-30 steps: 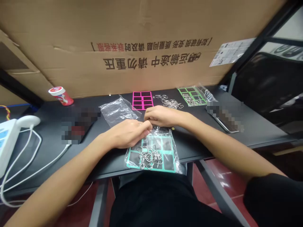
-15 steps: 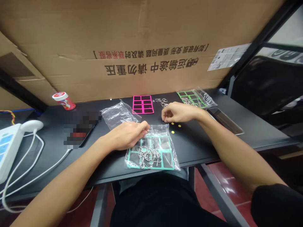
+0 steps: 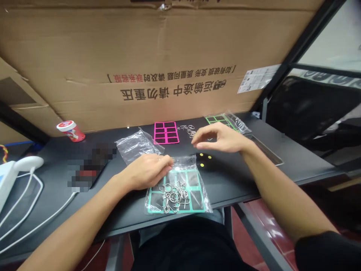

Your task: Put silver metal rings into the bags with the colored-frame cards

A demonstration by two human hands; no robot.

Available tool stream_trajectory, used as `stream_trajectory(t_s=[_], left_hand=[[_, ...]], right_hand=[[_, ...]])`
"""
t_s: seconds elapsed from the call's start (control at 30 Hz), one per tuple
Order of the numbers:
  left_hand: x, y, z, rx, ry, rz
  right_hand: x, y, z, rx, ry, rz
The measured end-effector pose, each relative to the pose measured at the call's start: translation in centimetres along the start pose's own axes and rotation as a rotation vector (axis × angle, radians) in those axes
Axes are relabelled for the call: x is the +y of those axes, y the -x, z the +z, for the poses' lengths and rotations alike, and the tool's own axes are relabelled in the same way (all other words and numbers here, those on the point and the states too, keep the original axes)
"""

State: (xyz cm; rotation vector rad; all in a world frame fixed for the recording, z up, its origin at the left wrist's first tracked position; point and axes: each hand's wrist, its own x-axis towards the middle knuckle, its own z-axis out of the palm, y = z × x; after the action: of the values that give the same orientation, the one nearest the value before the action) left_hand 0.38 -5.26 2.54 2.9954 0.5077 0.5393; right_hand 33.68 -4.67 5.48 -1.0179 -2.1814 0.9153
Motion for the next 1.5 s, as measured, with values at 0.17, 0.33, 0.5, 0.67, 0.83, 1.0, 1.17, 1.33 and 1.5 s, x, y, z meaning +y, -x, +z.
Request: stream_trajectory(t_s=[0.17, 0.33, 0.5, 0.67, 0.83, 1.0, 1.17, 1.33, 1.5], left_hand=[[0.4, -0.4, 0.3, 0.266, -0.148, 0.208], [0.6, -0.7, 0.1, 0.257, -0.178, 0.228], [0.0, -0.5, 0.0, 0.300, -0.035, -0.135], [-0.4, -0.3, 0.0, 0.261, 0.537, -0.466], [-0.8, -0.3, 0.5, 0.257, 0.771, -0.580], [-1.8, -0.1, 0.6, 0.302, 0.750, -0.532], [-1.9, 0.3, 0.0, 0.269, 0.717, -0.460], [-0.7, 0.2, -0.3, 0.035, 0.850, -0.340], [-0.4, -0.1, 0.5, 0.210, 0.855, -0.268]], right_hand=[[1.1, 2.5, 3.4, -0.100, -0.167, 0.101], [1.3, 2.6, 7.7, -0.091, -0.433, 0.139], [1.8, 2.1, 7.7, 0.181, -0.369, 0.042], [2.5, 2.2, 6.4, 0.321, -0.350, -0.127], [3.2, 2.2, 5.8, 0.151, -0.426, 0.106], [3.9, 2.4, 4.3, 0.289, -0.389, 0.108], [3.7, 2.7, 3.6, 0.002, -0.516, 0.092], [1.6, 2.4, 3.9, -0.123, -0.310, 0.051], [2.1, 4.5, -1.0, 0.310, -0.024, 0.107]])
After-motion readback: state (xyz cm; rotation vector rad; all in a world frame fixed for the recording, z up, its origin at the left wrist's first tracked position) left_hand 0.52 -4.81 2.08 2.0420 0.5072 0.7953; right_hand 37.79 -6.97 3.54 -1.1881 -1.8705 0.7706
